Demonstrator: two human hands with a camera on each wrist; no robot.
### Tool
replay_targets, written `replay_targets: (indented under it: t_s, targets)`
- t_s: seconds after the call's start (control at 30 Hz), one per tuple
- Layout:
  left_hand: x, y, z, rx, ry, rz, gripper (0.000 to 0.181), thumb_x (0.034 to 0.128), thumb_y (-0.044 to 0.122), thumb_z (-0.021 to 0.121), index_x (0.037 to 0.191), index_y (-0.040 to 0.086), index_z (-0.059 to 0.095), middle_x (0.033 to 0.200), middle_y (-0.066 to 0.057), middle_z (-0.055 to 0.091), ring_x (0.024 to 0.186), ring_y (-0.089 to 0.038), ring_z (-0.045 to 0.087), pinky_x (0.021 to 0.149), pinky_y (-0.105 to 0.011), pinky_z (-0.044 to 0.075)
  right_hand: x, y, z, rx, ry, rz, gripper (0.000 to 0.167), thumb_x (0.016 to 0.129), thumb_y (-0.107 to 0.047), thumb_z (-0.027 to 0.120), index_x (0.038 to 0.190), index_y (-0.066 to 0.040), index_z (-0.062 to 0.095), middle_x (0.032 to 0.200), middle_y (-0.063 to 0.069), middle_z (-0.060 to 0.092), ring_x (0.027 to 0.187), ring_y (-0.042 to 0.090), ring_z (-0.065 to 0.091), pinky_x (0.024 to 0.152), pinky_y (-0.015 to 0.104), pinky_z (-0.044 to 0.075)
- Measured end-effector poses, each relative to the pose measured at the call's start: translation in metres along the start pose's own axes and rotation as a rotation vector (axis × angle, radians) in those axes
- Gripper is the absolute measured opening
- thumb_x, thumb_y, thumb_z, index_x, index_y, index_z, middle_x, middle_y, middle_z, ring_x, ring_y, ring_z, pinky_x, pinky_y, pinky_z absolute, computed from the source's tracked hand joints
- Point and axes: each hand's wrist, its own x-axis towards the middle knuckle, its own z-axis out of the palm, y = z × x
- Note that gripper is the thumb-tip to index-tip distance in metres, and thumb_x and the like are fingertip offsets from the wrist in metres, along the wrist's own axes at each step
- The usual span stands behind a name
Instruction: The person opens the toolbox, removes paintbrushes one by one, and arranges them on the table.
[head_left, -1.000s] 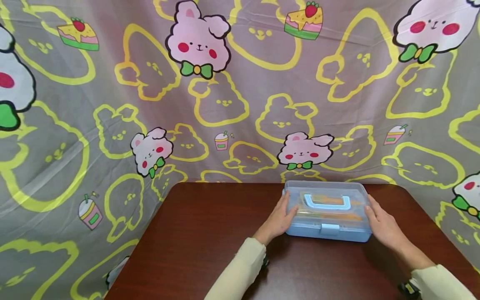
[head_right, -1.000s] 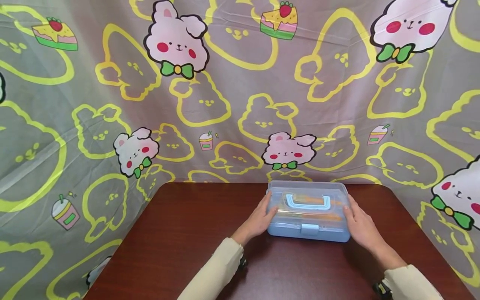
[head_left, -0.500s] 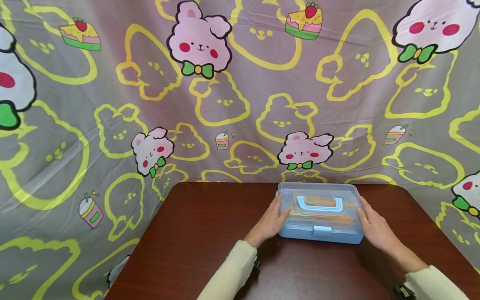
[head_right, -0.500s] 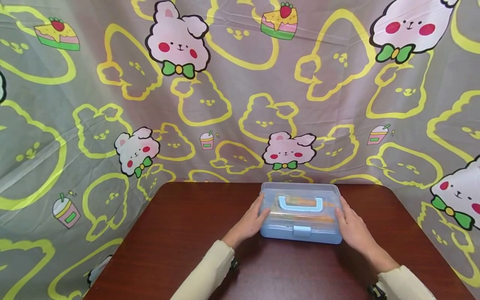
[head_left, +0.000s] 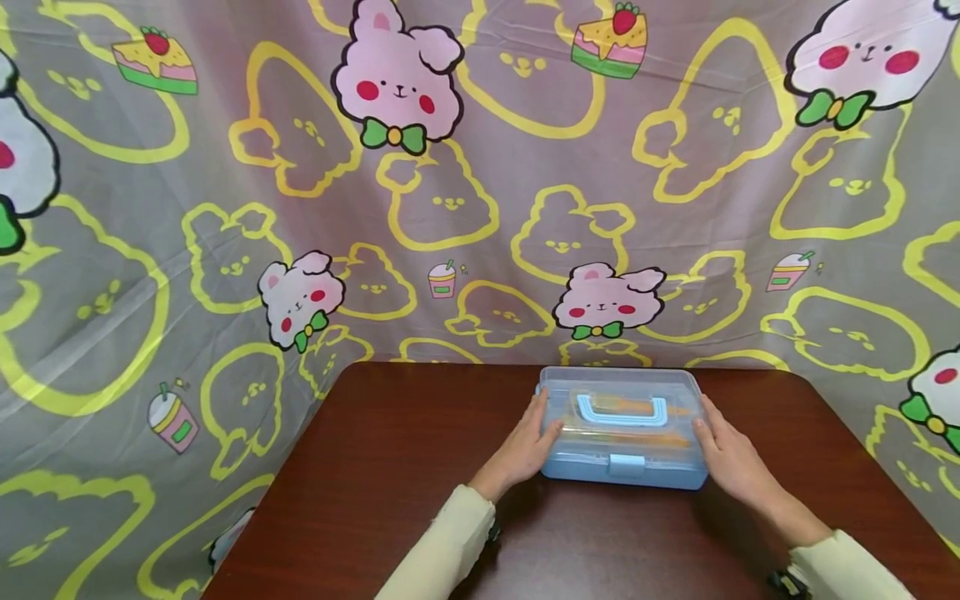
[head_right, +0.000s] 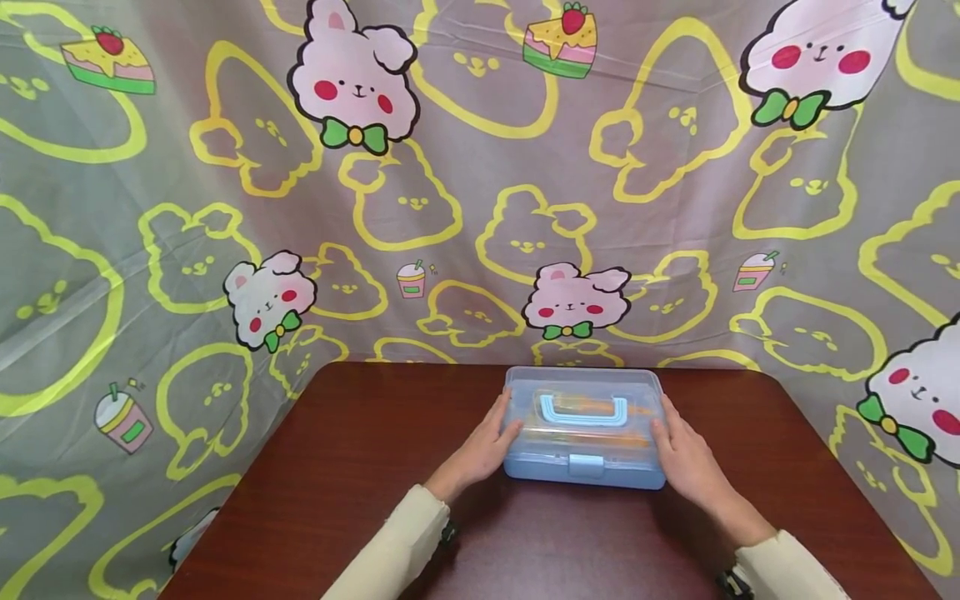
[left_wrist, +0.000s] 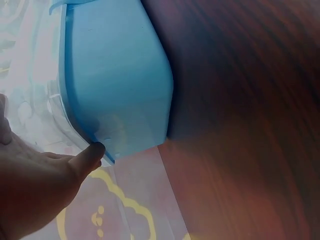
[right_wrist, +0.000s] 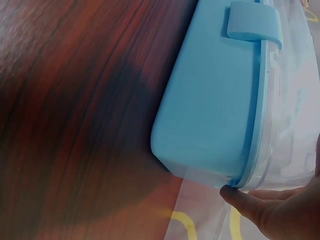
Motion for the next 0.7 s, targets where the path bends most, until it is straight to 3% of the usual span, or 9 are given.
replay_targets:
  t_s: [0.7]
  targets:
    - [-0.025, -0.014, -0.022, -0.021, 0.034, 0.019, 0.064, 0.1029, 0.035, 0.037, 0.151, 0.002, 0.010, 0.155, -0.019, 0.014, 0.141, -0.029, 0.015, 0.111, -0.045, 0.018, 0.002, -0.027, 0.019, 0.019, -0.022, 0.008, 0.064, 0.104, -0.039, 0.024, 0.149, 0.004, 0.011, 0.145, 0.035, 0.024, 0.128, 0.052, 0.028, 0.098, 0.065, 0.025]
